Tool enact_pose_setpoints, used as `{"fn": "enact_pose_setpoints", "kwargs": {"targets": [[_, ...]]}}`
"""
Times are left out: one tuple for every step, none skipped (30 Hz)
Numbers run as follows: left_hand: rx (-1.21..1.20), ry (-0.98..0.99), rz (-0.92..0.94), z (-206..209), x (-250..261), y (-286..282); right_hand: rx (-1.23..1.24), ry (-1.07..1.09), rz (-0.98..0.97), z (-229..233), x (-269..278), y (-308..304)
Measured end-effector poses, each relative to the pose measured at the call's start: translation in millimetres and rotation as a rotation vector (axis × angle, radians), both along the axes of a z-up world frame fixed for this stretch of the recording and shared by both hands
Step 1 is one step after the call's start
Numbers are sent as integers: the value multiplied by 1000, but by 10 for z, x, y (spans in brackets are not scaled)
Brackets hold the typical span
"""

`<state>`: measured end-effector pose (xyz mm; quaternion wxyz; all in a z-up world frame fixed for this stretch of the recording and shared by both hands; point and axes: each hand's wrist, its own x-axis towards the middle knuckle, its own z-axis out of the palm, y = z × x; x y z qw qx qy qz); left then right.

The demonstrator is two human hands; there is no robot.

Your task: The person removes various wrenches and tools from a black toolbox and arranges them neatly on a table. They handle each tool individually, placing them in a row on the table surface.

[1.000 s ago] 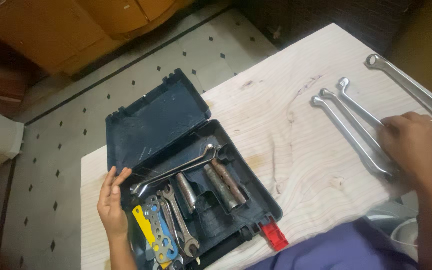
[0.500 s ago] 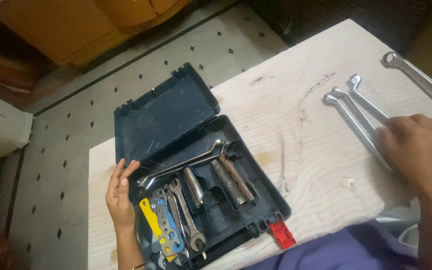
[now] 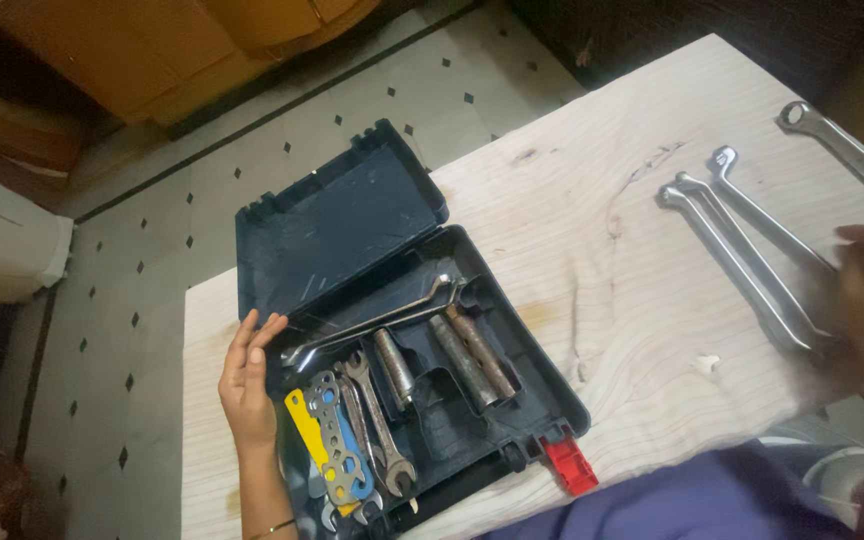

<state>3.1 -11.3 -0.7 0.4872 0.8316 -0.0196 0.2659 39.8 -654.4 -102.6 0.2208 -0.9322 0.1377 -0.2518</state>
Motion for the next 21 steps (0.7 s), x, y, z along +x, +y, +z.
{"fn": "enact_pose_setpoints", "kwargs": {"targets": [[12, -4, 1, 1, 3, 3, 55, -47, -9, -199, 57, -148], [25, -6, 2, -2, 2, 9, 116, -81, -5, -395, 110, -326], [20, -6, 8, -10, 7, 8, 176, -110, 8, -575, 176, -512], [15, -6, 14, -21, 15, 3, 244, -139, 23, -745, 234, -671], [9, -6, 20, -28, 16, -1, 304, -134, 30, -875, 309, -806], [-4, -7, 4, -26, 9, 1, 367, -144, 26, -973, 327, -888], [-18, -8, -12, -20, 1, 6, 435, -98, -24, -1015, 340, -927], [-31, -9, -26, -15, -3, 8, 357, -47, 61, -1007, 292, -914], [-20, -15, -30, -13, 3, 6, 301, -24, 64, -944, 225, -841], [-8, -20, -29, -12, 1, 8, 261, -15, 45, -844, 145, -686], [4, -25, -28, -11, 5, 13, 225, -16, 0, -698, 29, -481], [-15, -24, -30, -11, -1, 20, 188, -14, -6, -508, -36, -231], [-34, -23, -33, -23, 10, 19, 154, -17, 3, -283, -116, 36], [-50, -25, -29, -31, 3, 35, 68, -33, 82, -34, -144, 321], [-54, -22, -26, -43, -3, 51, -26, -61, 182, 214, -167, 617], [-54, -19, -24, -58, 4, 65, -124, -91, 279, 448, -200, 904], [-55, -16, -22, -71, 9, 80, -221, -127, 375, 672, -225, 1172], [-68, -20, -31, -79, 7, 95, -207, -126, 450, 874, -255, 1439], [-80, -23, -40, -88, 4, 111, -192, -127, 525, 1045, -266, 1694], [-93, -26, -52, -109, 9, 123, -150, -74, 593, 1177, -262, 1926], [-95, -17, -41, -131, 13, 137, -109, -20, 660, 1283, -245, 2137]]}}
